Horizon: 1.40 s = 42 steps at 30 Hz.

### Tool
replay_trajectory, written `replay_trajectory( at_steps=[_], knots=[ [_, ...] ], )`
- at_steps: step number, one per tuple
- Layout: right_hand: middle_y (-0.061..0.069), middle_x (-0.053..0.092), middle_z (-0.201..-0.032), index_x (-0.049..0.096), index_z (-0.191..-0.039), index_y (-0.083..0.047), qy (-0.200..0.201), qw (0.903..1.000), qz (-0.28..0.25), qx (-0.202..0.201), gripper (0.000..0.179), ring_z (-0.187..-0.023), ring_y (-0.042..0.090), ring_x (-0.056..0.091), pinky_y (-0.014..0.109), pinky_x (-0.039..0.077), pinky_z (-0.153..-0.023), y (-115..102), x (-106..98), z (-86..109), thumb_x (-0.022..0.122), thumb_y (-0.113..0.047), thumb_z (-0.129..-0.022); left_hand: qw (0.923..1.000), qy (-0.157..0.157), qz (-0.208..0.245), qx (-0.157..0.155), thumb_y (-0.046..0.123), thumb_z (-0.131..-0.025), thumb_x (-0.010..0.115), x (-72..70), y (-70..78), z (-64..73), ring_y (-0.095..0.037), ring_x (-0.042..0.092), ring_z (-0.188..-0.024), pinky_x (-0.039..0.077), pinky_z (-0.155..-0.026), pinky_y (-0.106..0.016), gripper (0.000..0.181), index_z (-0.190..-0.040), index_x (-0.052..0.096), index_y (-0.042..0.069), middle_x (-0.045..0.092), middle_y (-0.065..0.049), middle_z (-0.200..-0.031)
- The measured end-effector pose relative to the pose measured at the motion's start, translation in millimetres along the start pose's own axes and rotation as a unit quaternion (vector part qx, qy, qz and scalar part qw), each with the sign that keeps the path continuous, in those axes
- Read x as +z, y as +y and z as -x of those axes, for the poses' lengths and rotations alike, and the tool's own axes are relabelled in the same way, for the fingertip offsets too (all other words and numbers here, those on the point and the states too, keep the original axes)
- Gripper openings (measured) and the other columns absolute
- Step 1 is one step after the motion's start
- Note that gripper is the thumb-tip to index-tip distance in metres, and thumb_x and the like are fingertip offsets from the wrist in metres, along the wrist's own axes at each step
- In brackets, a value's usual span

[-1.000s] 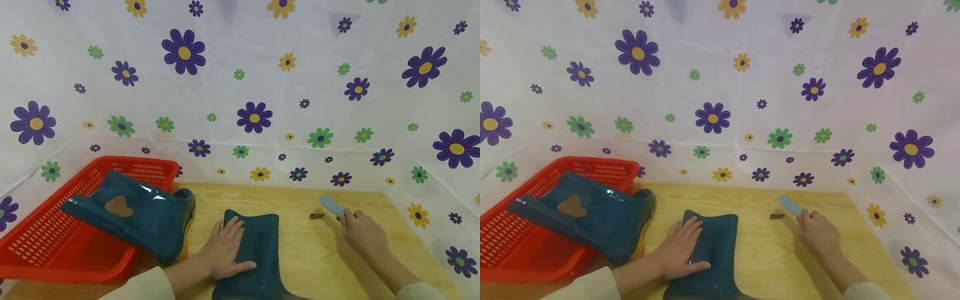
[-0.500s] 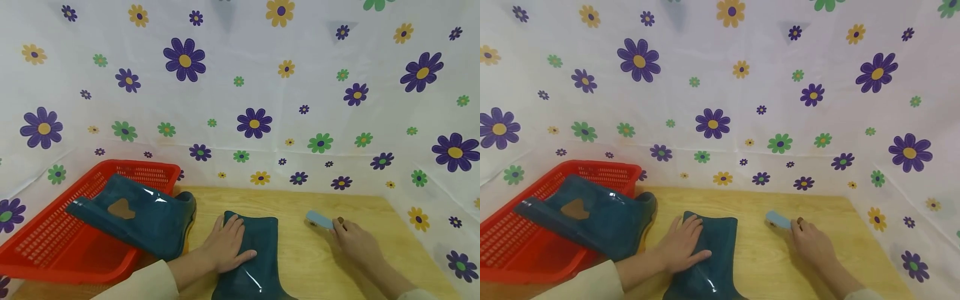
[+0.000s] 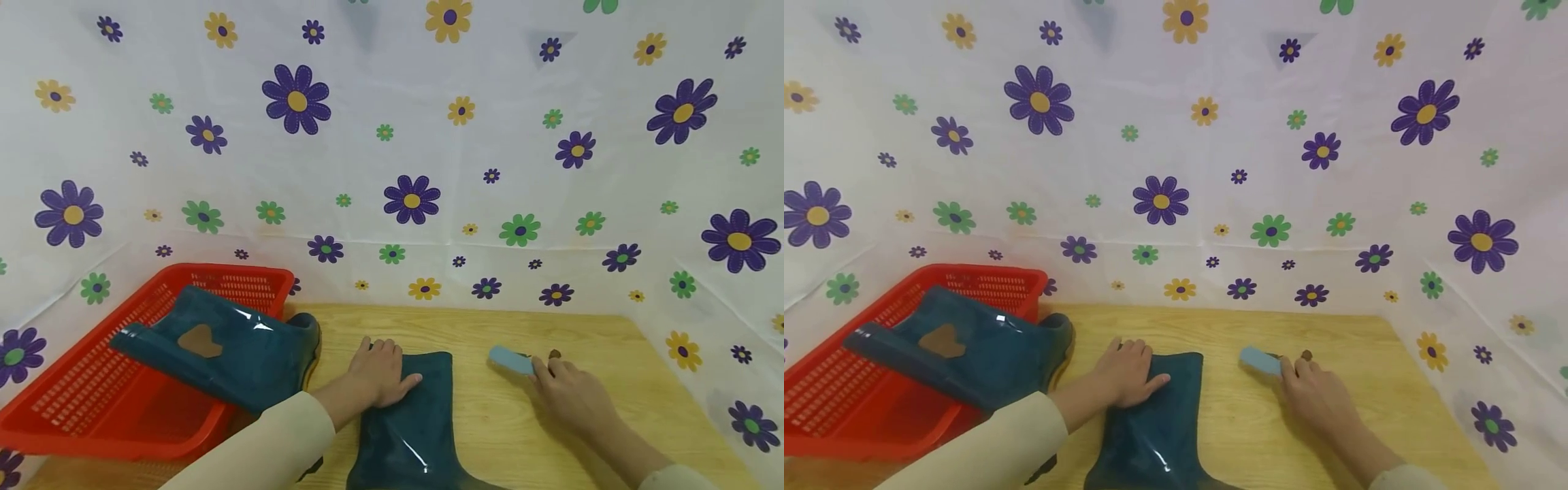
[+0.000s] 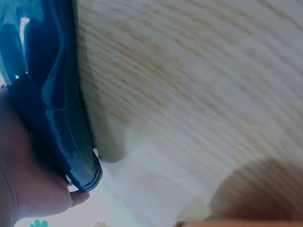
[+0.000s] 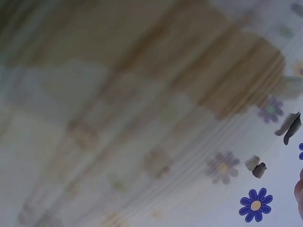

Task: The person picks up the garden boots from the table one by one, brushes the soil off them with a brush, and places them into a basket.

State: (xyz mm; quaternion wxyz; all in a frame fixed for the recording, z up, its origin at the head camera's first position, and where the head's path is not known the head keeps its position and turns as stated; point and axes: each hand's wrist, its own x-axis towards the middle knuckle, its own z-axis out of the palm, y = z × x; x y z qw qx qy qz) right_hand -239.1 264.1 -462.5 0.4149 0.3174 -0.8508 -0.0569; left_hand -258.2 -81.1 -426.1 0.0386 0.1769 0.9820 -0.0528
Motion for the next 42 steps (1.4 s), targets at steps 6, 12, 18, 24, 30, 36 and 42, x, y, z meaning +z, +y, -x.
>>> replay_trajectory(
  at_steps=[6,12,18,24,30,36,42],
  knots=[
    [0.015,0.060,-0.073,0.069,-0.103,0.000,-0.006,1.0000,-0.001,0.008,0.066,-0.048,0.020,0.048,0.029,0.033,-0.036,-1.0,0.5,1.5,0.016,-0.038,-0.110,0.9990,0.042,-0.006,-0.014,0.052,-0.105,0.037,8.0,-1.6,-12.8,-0.027,0.053,-0.114,0.038,-0.105,-0.044,0.057,-0.119,0.060,0.002,0.058,-0.012,-0.114],
    [0.014,0.059,-0.072,0.070,-0.103,0.002,-0.017,0.9997,-0.002,0.015,0.067,-0.050,0.021,0.050,0.028,0.036,-0.037,-2.0,-1.1,0.5,0.016,-0.037,-0.111,0.9966,0.075,0.028,-0.018,0.040,-0.107,0.040,6.5,-3.0,-19.5,-0.027,0.053,-0.105,0.041,-0.100,-0.043,0.041,-0.107,0.056,0.003,0.060,-0.012,-0.104],
    [0.014,0.059,-0.071,0.068,-0.099,0.004,-0.024,0.9995,-0.005,0.019,0.068,-0.052,0.022,0.052,0.030,0.040,-0.039,-2.7,-1.7,-2.2,0.015,-0.037,-0.110,0.9895,0.140,0.036,0.004,0.036,-0.107,0.040,-5.6,-9.4,-18.4,-0.026,0.055,-0.095,0.046,-0.091,-0.042,0.040,-0.096,0.060,0.004,0.062,-0.009,-0.091],
    [0.009,0.053,-0.066,0.061,-0.089,0.004,-0.004,0.9997,-0.022,0.010,0.062,-0.051,0.020,0.045,0.031,0.038,-0.042,-2.6,-0.9,-4.0,0.020,-0.036,-0.111,0.9830,0.179,0.022,0.035,0.034,-0.107,0.041,-25.0,-12.1,-14.3,-0.022,0.050,-0.081,0.046,-0.076,-0.037,0.040,-0.089,0.062,0.005,0.058,-0.005,-0.078],
    [0.008,0.052,-0.068,0.060,-0.090,0.003,-0.013,0.9994,-0.028,0.018,0.061,-0.056,0.024,0.047,0.037,0.042,-0.051,-4.6,0.5,-6.0,0.019,-0.037,-0.111,0.9815,0.183,0.013,0.054,0.033,-0.107,0.040,-53.2,-15.1,0.0,-0.024,0.051,-0.084,0.047,-0.082,-0.038,0.041,-0.088,0.063,0.004,0.060,-0.006,-0.077],
    [0.009,0.055,-0.069,0.060,-0.090,0.002,-0.021,0.9993,-0.018,0.023,0.061,-0.061,0.026,0.052,0.037,0.040,-0.054,-6.1,-0.3,-6.1,0.018,-0.037,-0.110,0.9710,0.223,0.006,0.085,0.034,-0.106,0.041,-77.2,-11.4,11.0,-0.019,0.044,-0.074,0.040,-0.065,-0.029,0.039,-0.087,0.060,0.006,0.046,-0.001,-0.068],
    [0.008,0.053,-0.068,0.059,-0.087,0.000,-0.018,0.9992,-0.014,0.032,0.061,-0.057,0.025,0.049,0.036,0.037,-0.052,-5.7,-1.2,-5.7,0.018,-0.038,-0.110,0.9477,0.303,-0.007,0.100,0.031,-0.105,0.045,-105.1,-15.6,16.4,-0.020,0.046,-0.074,0.042,-0.065,-0.028,0.036,-0.087,0.060,0.005,0.048,-0.004,-0.069]
  ],
)
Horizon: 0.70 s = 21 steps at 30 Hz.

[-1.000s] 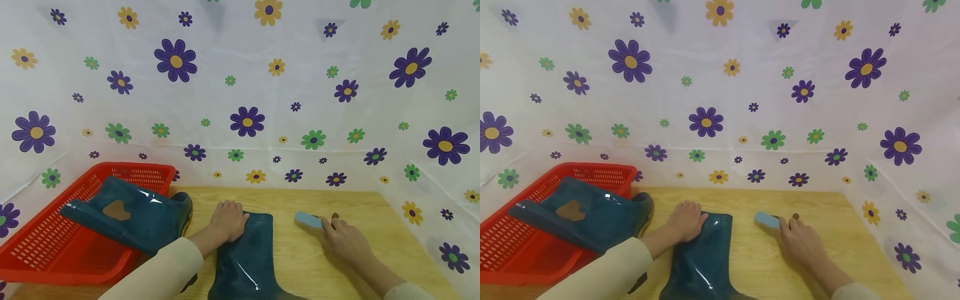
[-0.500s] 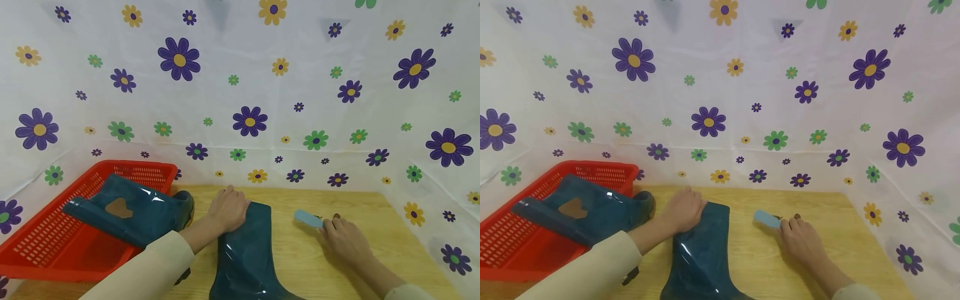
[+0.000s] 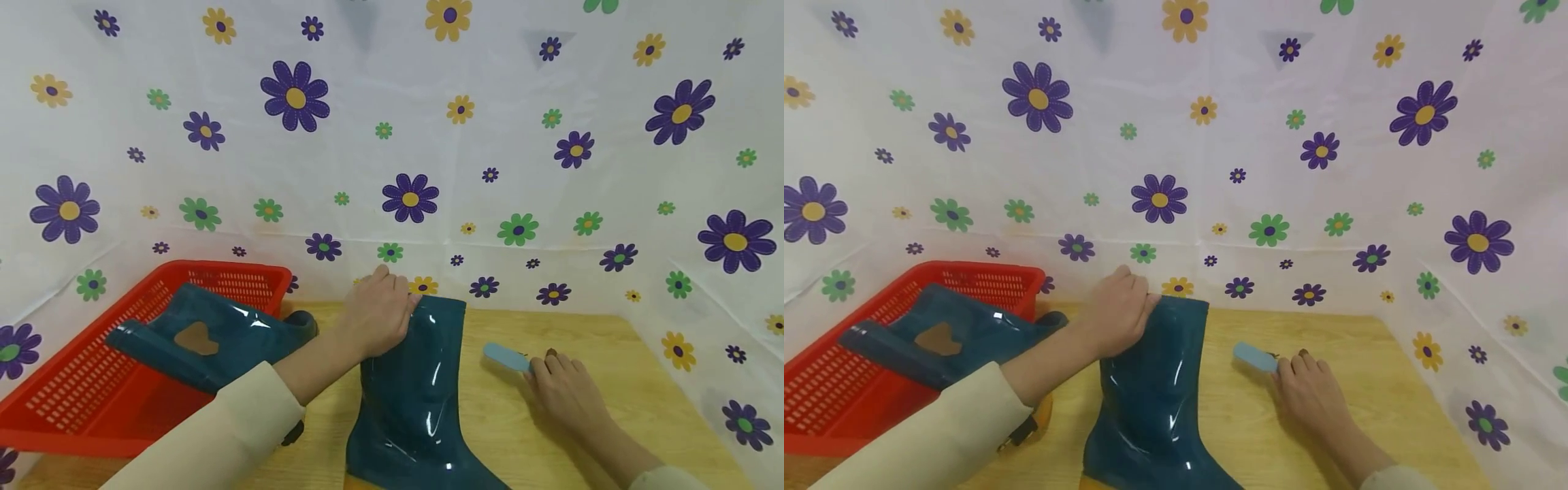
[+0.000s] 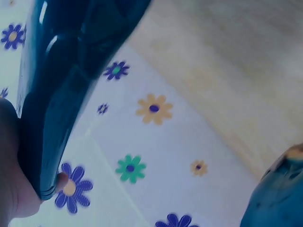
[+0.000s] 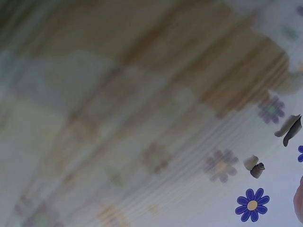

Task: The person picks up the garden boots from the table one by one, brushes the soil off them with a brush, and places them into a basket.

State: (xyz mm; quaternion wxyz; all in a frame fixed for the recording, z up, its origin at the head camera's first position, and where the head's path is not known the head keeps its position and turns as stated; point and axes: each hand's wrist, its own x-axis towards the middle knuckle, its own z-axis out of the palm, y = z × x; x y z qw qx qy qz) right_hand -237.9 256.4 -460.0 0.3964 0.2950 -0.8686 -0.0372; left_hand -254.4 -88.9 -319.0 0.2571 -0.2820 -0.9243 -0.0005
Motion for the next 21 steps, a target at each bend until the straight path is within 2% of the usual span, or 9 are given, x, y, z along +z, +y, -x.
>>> replay_trajectory(
  at_steps=[6,12,15,21],
  knots=[
    [0.009,0.054,-0.071,0.060,-0.089,-0.001,-0.027,0.9995,0.003,0.018,0.064,-0.059,0.024,0.050,0.035,0.038,-0.053,1.3,-2.3,1.7,0.015,-0.041,-0.109,0.9973,0.069,-0.015,-0.018,0.031,-0.105,0.046,-23.5,-17.6,-9.5,-0.024,0.053,-0.087,0.052,-0.081,-0.033,0.034,-0.095,0.063,0.003,0.060,-0.008,-0.082],
    [0.013,0.059,-0.075,0.060,-0.090,0.001,-0.022,0.9994,0.010,0.024,0.065,-0.061,0.027,0.054,0.037,0.041,-0.054,3.4,-2.0,0.6,0.013,-0.039,-0.110,0.9890,0.142,-0.028,-0.028,0.030,-0.105,0.045,-34.2,-35.6,-14.3,-0.027,0.051,-0.093,0.048,-0.083,-0.035,0.035,-0.093,0.060,0.001,0.061,-0.012,-0.087],
    [0.016,0.062,-0.078,0.061,-0.091,0.002,-0.015,0.9995,0.013,0.023,0.065,-0.062,0.029,0.056,0.037,0.042,-0.053,3.8,-1.1,0.8,0.014,-0.039,-0.110,0.9876,0.149,-0.028,-0.040,0.030,-0.106,0.044,-32.3,-43.3,-14.5,-0.028,0.049,-0.094,0.045,-0.083,-0.037,0.036,-0.092,0.059,0.000,0.058,-0.012,-0.085],
    [0.020,0.066,-0.082,0.062,-0.091,0.003,-0.008,0.9995,0.020,0.023,0.066,-0.065,0.032,0.060,0.039,0.044,-0.053,4.4,0.7,2.2,0.015,-0.038,-0.110,0.9880,0.132,-0.009,-0.080,0.029,-0.106,0.042,-23.4,-53.1,-9.0,-0.030,0.049,-0.094,0.045,-0.084,-0.039,0.038,-0.090,0.058,0.000,0.057,-0.012,-0.080]
  ],
)
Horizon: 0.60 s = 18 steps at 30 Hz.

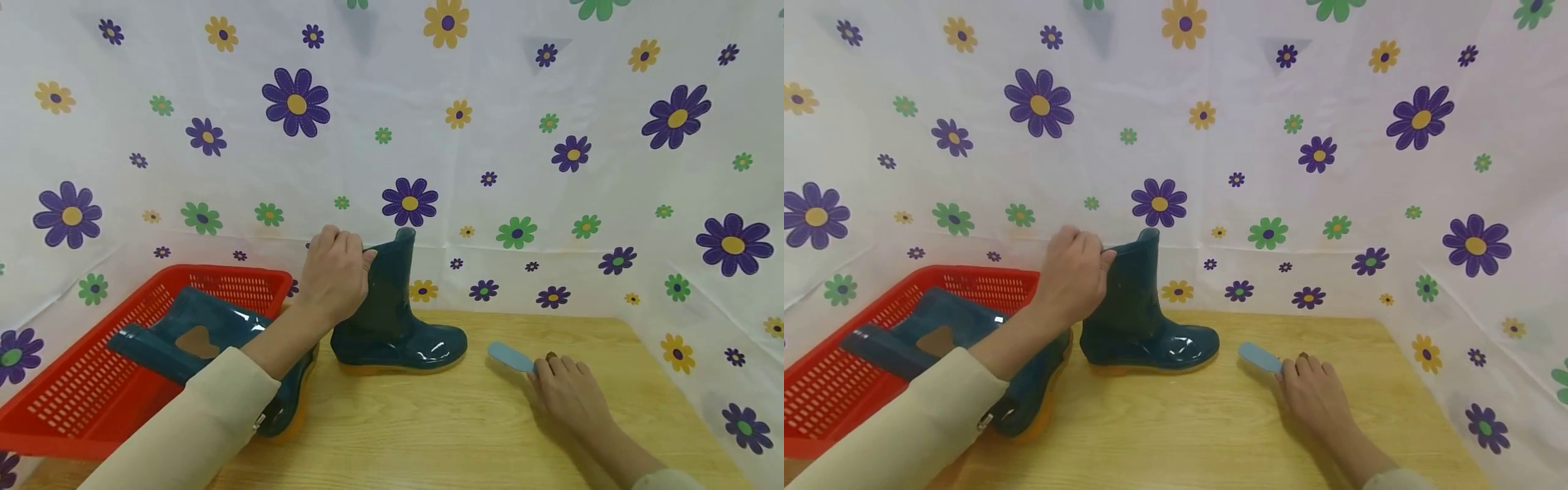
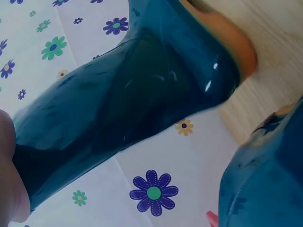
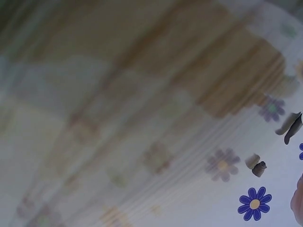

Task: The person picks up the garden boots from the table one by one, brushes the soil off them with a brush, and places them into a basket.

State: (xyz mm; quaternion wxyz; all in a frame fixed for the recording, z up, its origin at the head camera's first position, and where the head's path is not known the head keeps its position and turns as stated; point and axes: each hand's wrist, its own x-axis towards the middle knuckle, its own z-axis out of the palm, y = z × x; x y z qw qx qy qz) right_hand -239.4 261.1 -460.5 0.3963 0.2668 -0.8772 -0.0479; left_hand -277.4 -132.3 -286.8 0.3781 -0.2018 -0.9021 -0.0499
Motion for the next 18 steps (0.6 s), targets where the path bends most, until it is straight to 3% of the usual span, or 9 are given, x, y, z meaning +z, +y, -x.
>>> replay_trajectory(
  at_steps=[4,8,11,15,18],
  knots=[
    [0.019,0.066,-0.081,0.062,-0.091,0.004,0.006,1.0000,0.004,-0.004,0.065,-0.063,0.032,0.059,0.038,0.043,-0.052,-0.1,0.7,0.8,0.016,-0.038,-0.110,0.9997,-0.003,0.022,-0.005,0.029,-0.106,0.043,0.5,-1.3,4.9,-0.030,0.050,-0.091,0.045,-0.081,-0.039,0.036,-0.090,0.058,0.000,0.057,-0.012,-0.080],
    [0.018,0.065,-0.080,0.061,-0.089,0.002,0.010,0.9999,0.004,-0.004,0.063,-0.062,0.030,0.057,0.037,0.041,-0.051,-0.4,1.1,1.3,0.018,-0.038,-0.110,0.9995,-0.004,0.028,0.018,0.030,-0.106,0.044,-3.7,0.4,10.4,-0.029,0.050,-0.092,0.045,-0.081,-0.039,0.034,-0.092,0.058,0.003,0.059,-0.010,-0.084],
    [0.019,0.064,-0.081,0.061,-0.089,0.002,0.010,0.9999,0.000,-0.004,0.062,-0.063,0.031,0.057,0.037,0.042,-0.052,-0.7,1.0,0.8,0.019,-0.038,-0.110,0.9983,0.005,0.026,0.051,0.030,-0.104,0.045,-8.0,1.1,16.9,-0.027,0.050,-0.090,0.044,-0.079,-0.039,0.031,-0.092,0.057,0.004,0.057,-0.009,-0.082],
    [0.019,0.064,-0.082,0.060,-0.089,0.003,0.006,1.0000,0.000,-0.004,0.061,-0.064,0.031,0.058,0.038,0.042,-0.053,-0.8,0.1,-0.1,0.018,-0.037,-0.110,0.9925,0.025,0.019,0.118,0.028,-0.102,0.050,-14.0,2.6,24.3,-0.026,0.051,-0.086,0.045,-0.077,-0.039,0.027,-0.089,0.057,0.006,0.056,-0.007,-0.079],
    [0.019,0.065,-0.083,0.061,-0.090,0.002,-0.006,1.0000,0.000,-0.001,0.063,-0.065,0.031,0.059,0.038,0.043,-0.053,-0.8,-1.1,0.2,0.017,-0.038,-0.110,0.9864,0.044,0.014,0.158,0.030,-0.099,0.053,-19.2,5.8,27.6,-0.024,0.054,-0.081,0.048,-0.075,-0.037,0.029,-0.085,0.064,0.007,0.062,-0.006,-0.077]
  ],
)
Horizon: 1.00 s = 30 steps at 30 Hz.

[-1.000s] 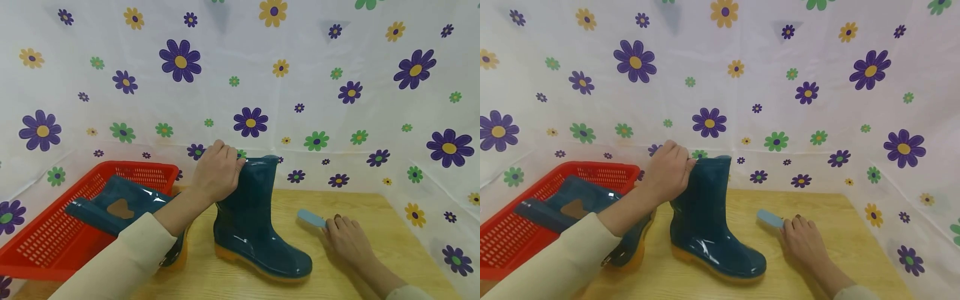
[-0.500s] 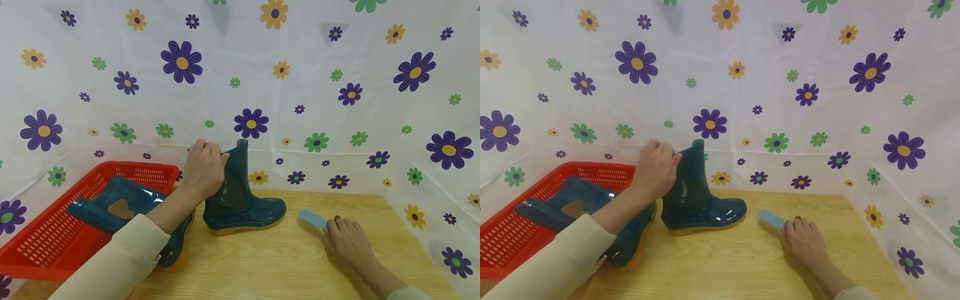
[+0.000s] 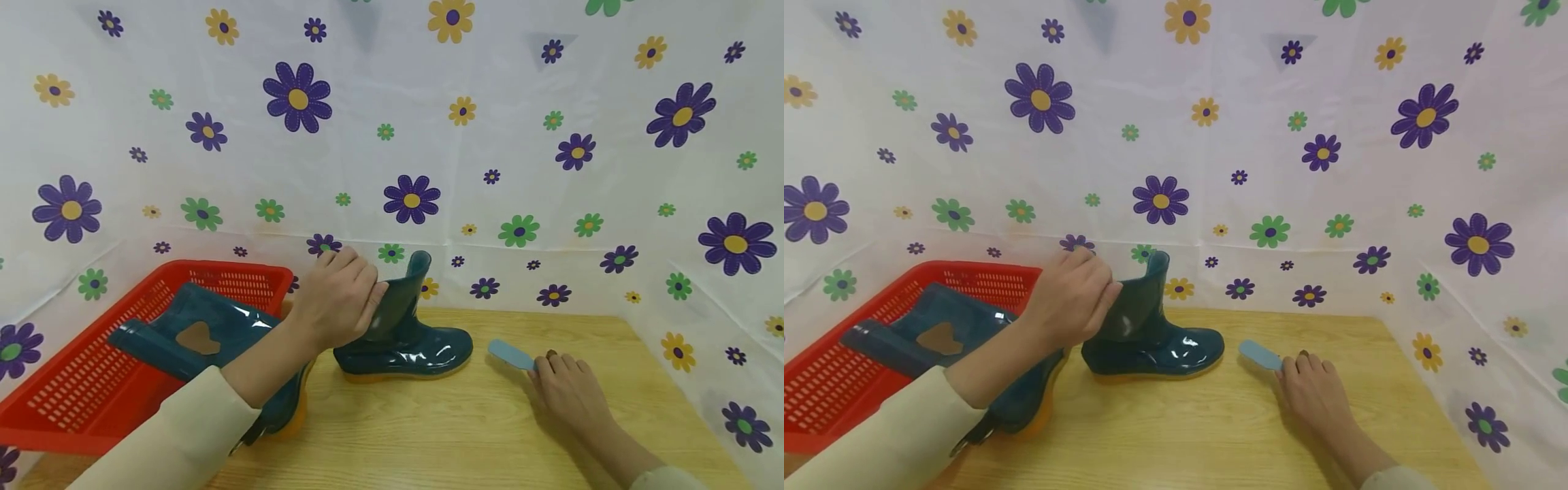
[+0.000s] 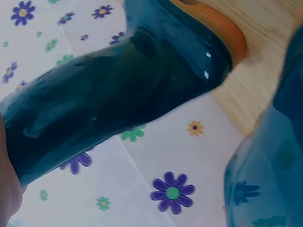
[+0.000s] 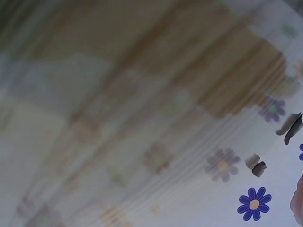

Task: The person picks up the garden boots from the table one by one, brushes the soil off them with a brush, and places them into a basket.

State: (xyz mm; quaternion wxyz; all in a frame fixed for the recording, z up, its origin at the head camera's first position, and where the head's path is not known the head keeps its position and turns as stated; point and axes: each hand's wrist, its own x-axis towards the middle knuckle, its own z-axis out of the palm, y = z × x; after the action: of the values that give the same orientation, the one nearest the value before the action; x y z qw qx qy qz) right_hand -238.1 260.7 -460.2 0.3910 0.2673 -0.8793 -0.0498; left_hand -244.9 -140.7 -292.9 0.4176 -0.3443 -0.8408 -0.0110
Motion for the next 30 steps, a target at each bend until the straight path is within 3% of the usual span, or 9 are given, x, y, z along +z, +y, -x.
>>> replay_trajectory(
  at_steps=[3,7,10,14,17,21,25,30],
  knots=[
    [0.020,0.067,-0.085,0.062,-0.091,0.003,-0.006,1.0000,0.001,0.004,0.066,-0.067,0.032,0.061,0.039,0.045,-0.054,0.3,-0.7,0.7,0.014,-0.039,-0.110,0.9995,0.019,0.000,0.026,0.031,-0.095,0.056,-7.0,5.5,-0.2,-0.022,0.056,-0.071,0.049,-0.069,-0.033,0.032,-0.076,0.071,0.010,0.068,-0.003,-0.071],
    [0.020,0.067,-0.084,0.062,-0.092,0.003,-0.001,1.0000,0.006,0.003,0.068,-0.067,0.032,0.061,0.038,0.044,-0.054,0.4,-1.0,0.2,0.013,-0.039,-0.110,0.9991,0.018,0.022,0.030,0.030,-0.089,0.061,-19.1,13.6,-1.2,-0.018,0.055,-0.061,0.048,-0.064,-0.031,0.030,-0.067,0.071,0.012,0.066,-0.001,-0.062],
    [0.019,0.066,-0.082,0.062,-0.091,0.002,0.004,0.9999,0.010,-0.001,0.066,-0.065,0.031,0.059,0.037,0.043,-0.053,0.1,-0.8,-0.8,0.014,-0.039,-0.110,0.9978,-0.004,0.066,-0.010,0.026,-0.086,0.063,-30.6,19.3,-4.1,-0.014,0.051,-0.055,0.044,-0.060,-0.029,0.027,-0.062,0.066,0.014,0.060,0.002,-0.057],
    [0.017,0.062,-0.078,0.059,-0.088,0.002,0.015,0.9998,0.014,-0.006,0.062,-0.060,0.029,0.055,0.036,0.040,-0.051,0.2,0.4,0.1,0.017,-0.038,-0.110,0.9875,-0.024,0.135,-0.077,0.022,-0.086,0.061,-41.3,24.1,-10.4,-0.009,0.042,-0.048,0.038,-0.049,-0.023,0.026,-0.061,0.061,0.014,0.052,0.004,-0.054],
    [0.016,0.061,-0.076,0.058,-0.087,0.001,0.023,0.9996,0.017,-0.010,0.060,-0.057,0.028,0.053,0.035,0.038,-0.049,0.3,1.2,1.0,0.018,-0.037,-0.110,0.9824,-0.032,0.151,-0.104,0.021,-0.088,0.061,-42.2,24.6,-12.6,-0.008,0.040,-0.047,0.037,-0.045,-0.021,0.028,-0.062,0.061,0.014,0.050,0.004,-0.053],
    [0.017,0.062,-0.077,0.059,-0.087,0.001,0.027,0.9994,0.018,-0.014,0.060,-0.058,0.028,0.053,0.035,0.038,-0.049,0.2,1.9,1.3,0.019,-0.037,-0.110,0.9804,-0.056,0.142,-0.124,0.021,-0.090,0.062,-35.7,23.5,-9.2,-0.008,0.040,-0.048,0.037,-0.047,-0.020,0.028,-0.062,0.060,0.014,0.049,0.004,-0.053],
    [0.017,0.062,-0.078,0.059,-0.088,0.001,0.031,0.9993,0.017,-0.015,0.059,-0.058,0.028,0.053,0.036,0.038,-0.049,-0.1,2.3,0.9,0.020,-0.037,-0.110,0.9740,-0.100,0.150,-0.137,0.019,-0.092,0.062,-19.7,24.0,-1.4,-0.008,0.041,-0.050,0.037,-0.048,-0.021,0.026,-0.066,0.059,0.014,0.047,0.004,-0.054],
    [0.018,0.062,-0.078,0.059,-0.087,0.002,0.033,0.9993,0.013,-0.012,0.059,-0.058,0.029,0.053,0.036,0.038,-0.049,-1.1,3.3,0.0,0.020,-0.037,-0.110,0.9530,-0.195,0.157,-0.170,0.019,-0.096,0.059,11.3,25.2,11.5,-0.010,0.047,-0.057,0.043,-0.054,-0.023,0.016,-0.083,0.062,0.010,0.050,0.003,-0.063]
  ],
)
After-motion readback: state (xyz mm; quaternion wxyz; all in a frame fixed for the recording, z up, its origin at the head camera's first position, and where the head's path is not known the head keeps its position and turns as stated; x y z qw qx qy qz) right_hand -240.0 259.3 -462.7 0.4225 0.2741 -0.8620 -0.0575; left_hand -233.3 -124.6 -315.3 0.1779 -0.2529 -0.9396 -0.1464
